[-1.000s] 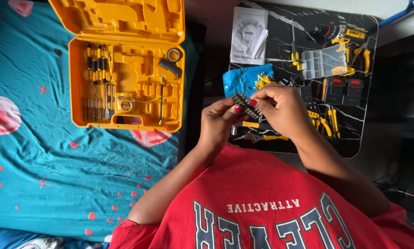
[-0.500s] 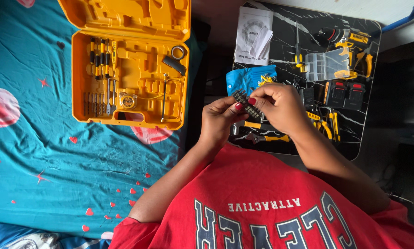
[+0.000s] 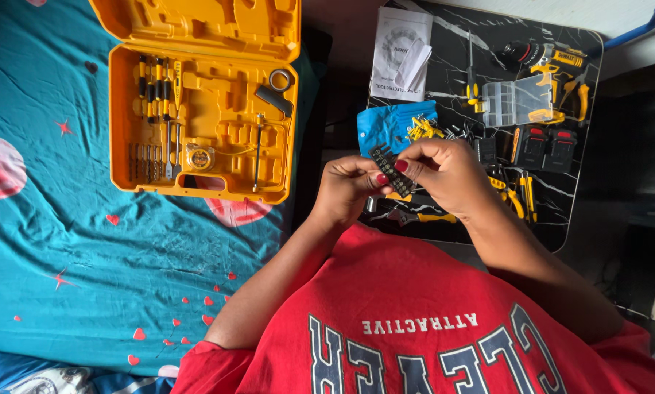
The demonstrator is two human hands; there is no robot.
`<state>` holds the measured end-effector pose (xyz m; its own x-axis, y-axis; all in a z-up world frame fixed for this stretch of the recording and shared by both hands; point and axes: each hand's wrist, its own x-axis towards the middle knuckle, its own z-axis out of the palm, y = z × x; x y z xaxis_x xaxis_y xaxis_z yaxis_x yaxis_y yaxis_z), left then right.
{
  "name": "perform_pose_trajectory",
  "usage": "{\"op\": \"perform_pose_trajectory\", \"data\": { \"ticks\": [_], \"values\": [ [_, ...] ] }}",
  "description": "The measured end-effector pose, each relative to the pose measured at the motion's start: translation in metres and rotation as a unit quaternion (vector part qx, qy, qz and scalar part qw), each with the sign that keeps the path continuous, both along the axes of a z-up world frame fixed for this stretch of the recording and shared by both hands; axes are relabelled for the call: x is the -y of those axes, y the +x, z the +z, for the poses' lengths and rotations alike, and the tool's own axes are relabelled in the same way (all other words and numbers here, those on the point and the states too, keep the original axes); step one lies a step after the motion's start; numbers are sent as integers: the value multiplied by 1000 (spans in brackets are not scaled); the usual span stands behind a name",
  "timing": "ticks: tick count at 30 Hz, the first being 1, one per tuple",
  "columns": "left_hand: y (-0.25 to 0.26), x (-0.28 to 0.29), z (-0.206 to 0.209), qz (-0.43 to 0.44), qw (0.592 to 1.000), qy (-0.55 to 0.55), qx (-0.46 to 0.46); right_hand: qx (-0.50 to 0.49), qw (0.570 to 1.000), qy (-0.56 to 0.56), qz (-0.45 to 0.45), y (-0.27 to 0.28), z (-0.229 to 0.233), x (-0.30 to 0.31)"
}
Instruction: The person picks up a magnetic bit holder and repeatedly places small metal bits into its slots. They handle the bits one at a time from a blue pouch and arrange them in the holder, then place the holder into a yellow toolbox.
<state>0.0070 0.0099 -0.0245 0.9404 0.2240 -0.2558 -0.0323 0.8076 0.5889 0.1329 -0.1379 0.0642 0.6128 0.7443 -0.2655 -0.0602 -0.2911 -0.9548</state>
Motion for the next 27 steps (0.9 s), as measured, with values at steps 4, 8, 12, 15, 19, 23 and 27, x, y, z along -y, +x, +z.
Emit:
{"op": "perform_pose_trajectory", "data": {
  "ticks": [4,8,12,15,19,23,27],
  "values": [
    [-1,-1,5,-3,1000,10,1,12,1000,-8,14,0,-2,2],
    [-1,-7,7,-10,997,67,-33,-24,1000,-5,-7,1,-17,4],
    [-3,-15,-12,-80,994,39,-64,36,998,-24,-49,-9,-52,5],
    [-17,-13,-41,-81,993,-5,-91,1,997,-26,-67,-23,-91,15],
    [-61,-4,-76,4,990,-63,-123,-158,976,-3,-147,-27,-142,59],
    [-89,-10,-85,61,975,-97,-190,106,954,-222,-174,6,-184,91],
    [-93,-12,-75,52,969,-71,-230,256,937,-197,-134,27,-212,94]
  ]
}}
